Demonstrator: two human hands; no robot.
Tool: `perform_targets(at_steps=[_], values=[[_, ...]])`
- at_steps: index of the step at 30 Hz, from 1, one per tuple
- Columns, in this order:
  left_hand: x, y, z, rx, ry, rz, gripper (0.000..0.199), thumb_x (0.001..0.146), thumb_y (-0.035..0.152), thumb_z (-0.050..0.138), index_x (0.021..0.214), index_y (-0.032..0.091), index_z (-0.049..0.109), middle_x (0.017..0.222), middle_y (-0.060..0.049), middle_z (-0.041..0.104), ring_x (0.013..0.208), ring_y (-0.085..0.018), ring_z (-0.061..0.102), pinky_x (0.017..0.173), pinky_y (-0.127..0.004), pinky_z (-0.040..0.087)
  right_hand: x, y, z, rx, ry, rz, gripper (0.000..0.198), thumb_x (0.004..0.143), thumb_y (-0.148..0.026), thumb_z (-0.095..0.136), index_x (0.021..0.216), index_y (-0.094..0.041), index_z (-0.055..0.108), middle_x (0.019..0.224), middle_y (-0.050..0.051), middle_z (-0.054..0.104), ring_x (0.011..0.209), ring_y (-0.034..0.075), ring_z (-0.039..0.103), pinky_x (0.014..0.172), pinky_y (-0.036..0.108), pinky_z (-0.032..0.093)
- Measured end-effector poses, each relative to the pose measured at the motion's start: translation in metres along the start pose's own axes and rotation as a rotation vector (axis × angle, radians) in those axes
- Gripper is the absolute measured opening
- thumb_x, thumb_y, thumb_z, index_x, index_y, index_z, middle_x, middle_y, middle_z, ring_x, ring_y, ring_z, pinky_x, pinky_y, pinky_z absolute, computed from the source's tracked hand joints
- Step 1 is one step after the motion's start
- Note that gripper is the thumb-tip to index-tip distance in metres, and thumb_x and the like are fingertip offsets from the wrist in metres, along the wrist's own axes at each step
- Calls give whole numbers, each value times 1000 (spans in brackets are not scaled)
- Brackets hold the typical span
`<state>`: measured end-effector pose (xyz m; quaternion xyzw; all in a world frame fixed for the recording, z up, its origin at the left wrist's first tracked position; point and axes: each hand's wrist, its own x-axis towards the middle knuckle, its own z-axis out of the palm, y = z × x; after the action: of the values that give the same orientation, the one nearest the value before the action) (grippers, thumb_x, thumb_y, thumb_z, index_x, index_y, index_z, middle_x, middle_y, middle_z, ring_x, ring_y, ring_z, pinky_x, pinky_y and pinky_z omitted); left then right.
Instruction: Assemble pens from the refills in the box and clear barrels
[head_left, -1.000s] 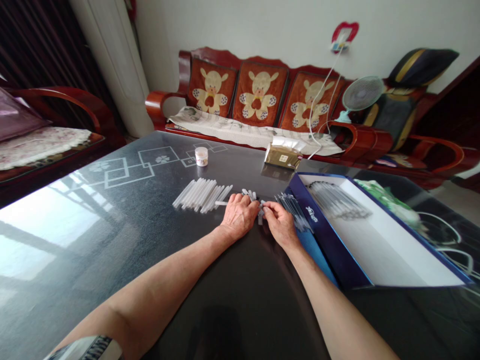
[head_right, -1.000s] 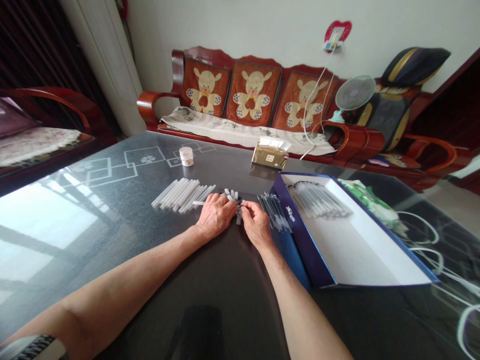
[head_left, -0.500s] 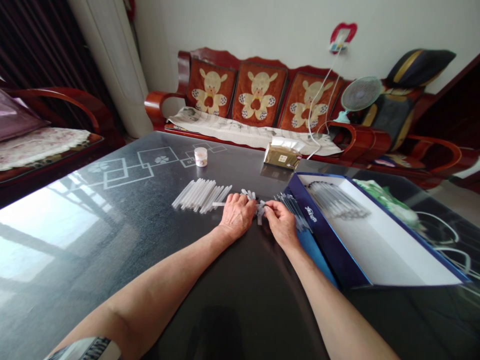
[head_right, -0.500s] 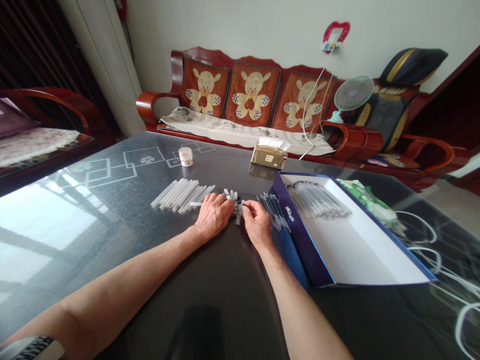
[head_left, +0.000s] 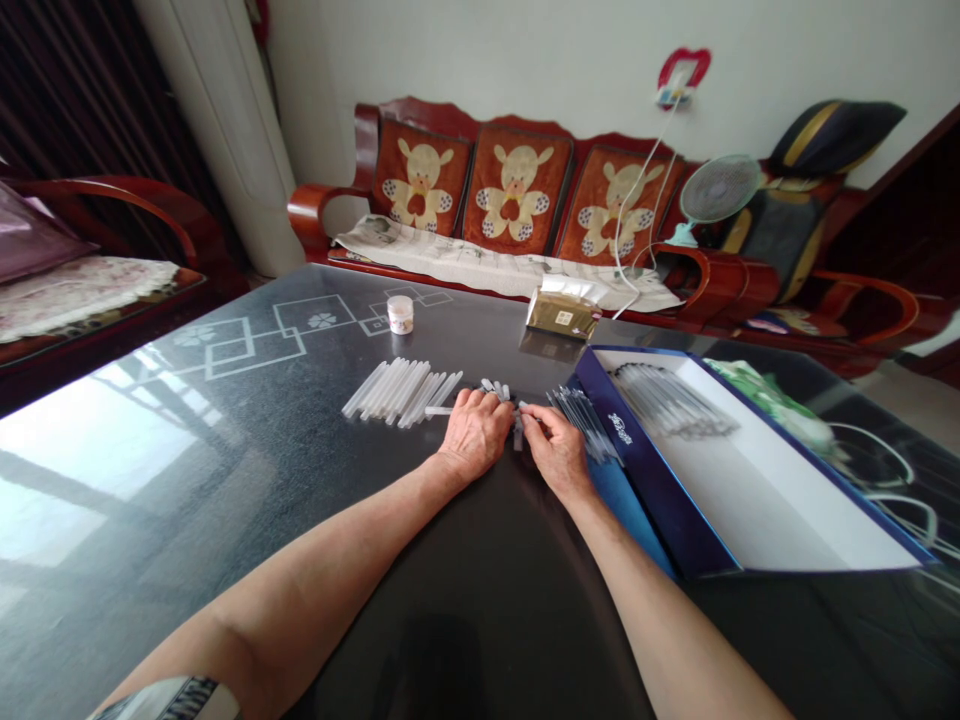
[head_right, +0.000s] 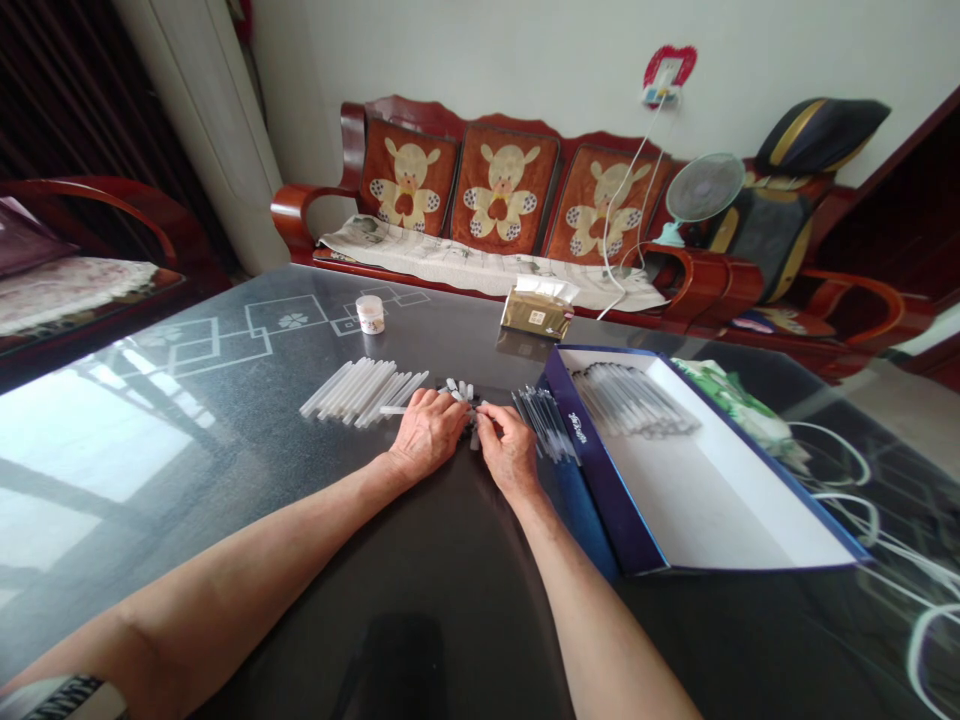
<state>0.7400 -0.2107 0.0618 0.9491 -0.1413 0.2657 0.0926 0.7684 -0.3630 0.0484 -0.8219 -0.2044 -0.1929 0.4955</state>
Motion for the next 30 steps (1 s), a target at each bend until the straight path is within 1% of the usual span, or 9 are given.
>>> perform_targets(at_steps=[4, 7, 11, 14, 16, 19, 22, 26, 30], values=[[0, 2, -2, -22, 3, 25, 31, 96, 26, 37, 111, 22, 64, 86, -7, 62, 83, -22, 53, 82, -38, 34, -1, -1, 0, 46, -22, 70, 23, 83, -39, 58, 89, -19, 69, 86, 5, 70, 77, 18, 65, 73, 30, 51], [-1, 3, -4, -28, 34, -3, 33, 96, 35, 38, 116, 27, 63, 86, -7, 61, 83, -22, 52, 80, -37, 33, 0, 1, -2, 114, -1, 190, 27, 82, -43, 58, 90, -19, 66, 75, 3, 68, 70, 18, 64, 69, 30, 50], [-1, 1, -3, -48, 60, -120, 37, 95, 45, 38, 102, 27, 69, 80, -5, 60, 79, -21, 52, 79, -36, 32, 5, 6, -11, 230, 309, 298, 32, 86, -47, 46, 94, -18, 59, 82, 5, 66, 73, 18, 63, 65, 31, 50], [0, -1, -2, -40, 78, -149, 36, 95, 42, 39, 89, 25, 71, 78, -5, 60, 78, -20, 51, 79, -36, 31, 8, 3, -15, 67, 488, 112, 33, 85, -40, 47, 107, -17, 56, 112, 13, 62, 100, 22, 60, 81, 38, 49], [0, -1, -1, -34, 93, -120, 36, 95, 42, 39, 88, 25, 71, 77, -5, 60, 78, -20, 51, 80, -36, 31, 5, -4, -15, -123, 427, -101, 35, 85, -32, 49, 115, -17, 55, 124, 15, 56, 116, 24, 52, 96, 42, 42], [-1, 0, -2, -35, 106, -66, 36, 95, 42, 39, 90, 25, 71, 78, -6, 59, 79, -20, 51, 82, -37, 31, -2, -15, -12, -389, 129, -269, 28, 88, -25, 47, 113, -19, 59, 117, 12, 62, 114, 24, 53, 106, 45, 29], [-2, 0, -2, -41, 96, -37, 36, 95, 41, 39, 93, 25, 71, 79, -7, 59, 80, -21, 51, 83, -38, 31, -8, -18, -10, -539, -33, -267, 22, 92, -26, 46, 103, -22, 65, 101, 8, 68, 106, 24, 56, 105, 45, 27], [-2, -3, -1, -40, 93, -32, 33, 94, 41, 41, 105, 26, 68, 83, -7, 59, 83, -22, 51, 83, -39, 32, -6, -14, -17, -530, -59, -264, 26, 93, -28, 44, 99, -23, 69, 101, 8, 65, 96, 20, 59, 90, 32, 42], [-1, -4, -2, -11, 126, -65, 33, 92, 27, 42, 117, 23, 63, 88, -9, 60, 86, -25, 50, 83, -41, 33, 8, -8, -33, -676, -51, -116, 22, 89, -26, 50, 93, -22, 71, 92, 9, 63, 83, 20, 60, 74, 29, 46]])
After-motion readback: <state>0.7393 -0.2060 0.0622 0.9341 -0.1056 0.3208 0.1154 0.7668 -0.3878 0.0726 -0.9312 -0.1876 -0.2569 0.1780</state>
